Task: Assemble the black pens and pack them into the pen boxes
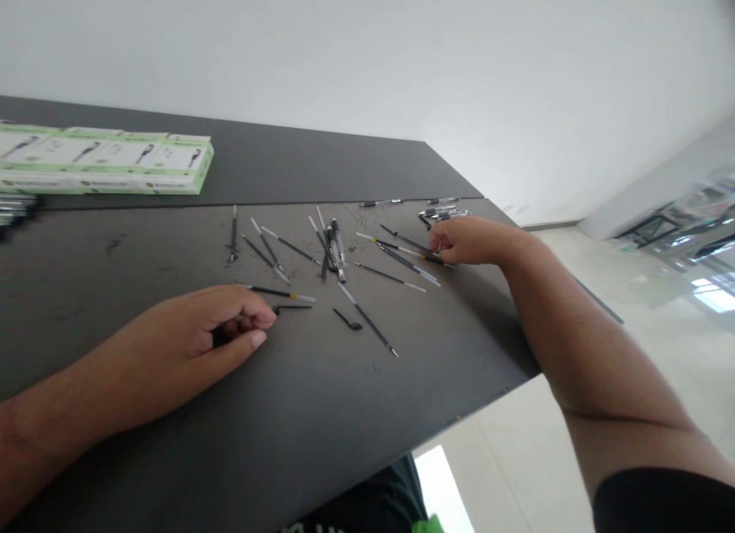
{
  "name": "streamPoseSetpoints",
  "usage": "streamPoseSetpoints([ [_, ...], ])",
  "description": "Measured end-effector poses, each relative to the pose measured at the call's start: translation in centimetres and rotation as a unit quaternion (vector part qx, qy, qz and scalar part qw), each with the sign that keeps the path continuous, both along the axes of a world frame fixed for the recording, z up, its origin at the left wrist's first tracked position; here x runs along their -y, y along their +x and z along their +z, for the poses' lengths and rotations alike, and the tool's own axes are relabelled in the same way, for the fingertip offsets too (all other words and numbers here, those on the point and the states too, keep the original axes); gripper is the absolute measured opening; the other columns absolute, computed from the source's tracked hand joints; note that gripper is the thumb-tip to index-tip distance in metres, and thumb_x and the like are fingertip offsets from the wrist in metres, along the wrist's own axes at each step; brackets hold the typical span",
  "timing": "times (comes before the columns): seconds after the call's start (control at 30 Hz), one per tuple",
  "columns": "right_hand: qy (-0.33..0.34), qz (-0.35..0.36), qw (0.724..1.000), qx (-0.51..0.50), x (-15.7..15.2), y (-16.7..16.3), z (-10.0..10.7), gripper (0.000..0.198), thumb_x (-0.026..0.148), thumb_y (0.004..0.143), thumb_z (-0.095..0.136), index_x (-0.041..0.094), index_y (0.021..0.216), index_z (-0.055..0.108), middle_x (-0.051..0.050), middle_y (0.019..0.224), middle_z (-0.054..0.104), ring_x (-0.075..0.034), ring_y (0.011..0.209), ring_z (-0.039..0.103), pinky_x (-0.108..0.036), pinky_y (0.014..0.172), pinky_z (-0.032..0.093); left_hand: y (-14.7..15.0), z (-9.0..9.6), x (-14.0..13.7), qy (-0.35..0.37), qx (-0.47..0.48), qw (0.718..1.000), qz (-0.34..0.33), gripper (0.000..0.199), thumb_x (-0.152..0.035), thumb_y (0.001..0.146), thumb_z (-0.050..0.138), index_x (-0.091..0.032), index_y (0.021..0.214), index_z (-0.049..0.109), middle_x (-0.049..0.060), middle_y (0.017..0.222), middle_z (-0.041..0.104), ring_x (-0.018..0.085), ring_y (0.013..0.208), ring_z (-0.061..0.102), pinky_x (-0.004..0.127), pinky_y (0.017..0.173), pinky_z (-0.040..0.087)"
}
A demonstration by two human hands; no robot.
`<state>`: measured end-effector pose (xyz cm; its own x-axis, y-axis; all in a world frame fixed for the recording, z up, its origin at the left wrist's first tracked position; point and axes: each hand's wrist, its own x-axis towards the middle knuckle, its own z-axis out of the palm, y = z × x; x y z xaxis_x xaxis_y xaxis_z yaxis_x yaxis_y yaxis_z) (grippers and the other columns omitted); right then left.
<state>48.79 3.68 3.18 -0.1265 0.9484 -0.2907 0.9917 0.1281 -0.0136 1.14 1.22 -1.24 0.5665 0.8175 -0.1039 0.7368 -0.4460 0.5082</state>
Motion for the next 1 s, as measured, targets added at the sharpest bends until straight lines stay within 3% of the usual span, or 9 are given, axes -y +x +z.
streamPoseSetpoints([
  [0.17,0.005,0.004,0.998,-0.055,0.3,-0.1,0.2,0.027,0.015,0.080,0.077,0.025,0.103,0.086,-0.002,0.093,0.084,-0.022,0.083,0.074,-0.032,0.074,0.049,0.4,0.1,0.4,0.000,0.019,1.000,-0.002,0.040,-0.058,0.091,0.057,-0.028,0.106,0.080,0.004,0.102,0.085,0.028,0.091,0.079,0.039,0.082,0.060],
  [0.3,0.141,-0.049,0.985,-0.089,0.3,-1.0,0.6,0.024,0.025,0.094,0.072,0.022,0.114,0.084,-0.004,0.095,0.083,-0.022,0.085,0.074,-0.032,0.079,0.051,0.5,-0.3,0.3,0.021,0.050,0.998,-0.027,0.035,-0.054,0.092,0.060,-0.027,0.105,0.079,0.004,0.096,0.084,0.026,0.084,0.077,0.036,0.076,0.059],
  [0.37,0.176,-0.058,0.977,-0.105,0.2,-2.4,0.8,0.024,0.027,0.097,0.071,0.021,0.117,0.083,-0.006,0.098,0.084,-0.023,0.089,0.076,-0.033,0.081,0.053,0.6,-0.3,0.2,0.030,0.063,0.996,-0.046,0.033,-0.051,0.092,0.061,-0.027,0.103,0.078,0.004,0.094,0.083,0.025,0.082,0.077,0.036,0.076,0.058],
  [0.57,0.147,0.002,0.980,-0.137,0.2,-11.0,0.6,0.035,0.035,0.100,0.077,0.021,0.132,0.078,-0.010,0.117,0.086,-0.026,0.103,0.079,-0.034,0.092,0.055,1.1,-0.4,0.2,0.043,0.105,0.990,-0.078,0.026,-0.044,0.095,0.059,-0.025,0.102,0.076,0.003,0.094,0.082,0.022,0.082,0.077,0.034,0.078,0.058],
  [0.7,0.135,0.007,0.986,-0.095,-0.5,-16.0,0.2,0.040,0.038,0.104,0.076,0.022,0.140,0.074,-0.011,0.124,0.086,-0.027,0.111,0.079,-0.034,0.099,0.054,1.4,-0.6,0.2,0.058,0.120,0.987,-0.089,0.021,-0.038,0.095,0.060,-0.024,0.100,0.075,0.002,0.094,0.082,0.022,0.084,0.077,0.034,0.080,0.057],
  [0.83,0.127,-0.026,0.991,-0.044,-2.1,-17.9,-0.2,0.046,0.034,0.103,0.077,0.017,0.146,0.073,-0.016,0.124,0.086,-0.030,0.118,0.078,-0.035,0.104,0.053,1.8,-0.6,0.2,0.071,0.121,0.986,-0.087,0.017,-0.032,0.093,0.062,-0.024,0.100,0.075,0.002,0.094,0.081,0.021,0.084,0.076,0.034,0.079,0.056],
  [1.0,0.107,-0.048,0.993,-0.010,-3.7,-18.6,-0.4,0.047,0.027,0.093,0.082,0.017,0.139,0.081,-0.018,0.128,0.086,-0.032,0.122,0.079,-0.034,0.102,0.055,2.2,-0.5,0.2,0.080,0.122,0.984,-0.098,0.013,-0.026,0.093,0.064,-0.022,0.099,0.075,0.003,0.094,0.081,0.021,0.084,0.076,0.032,0.079,0.055],
])
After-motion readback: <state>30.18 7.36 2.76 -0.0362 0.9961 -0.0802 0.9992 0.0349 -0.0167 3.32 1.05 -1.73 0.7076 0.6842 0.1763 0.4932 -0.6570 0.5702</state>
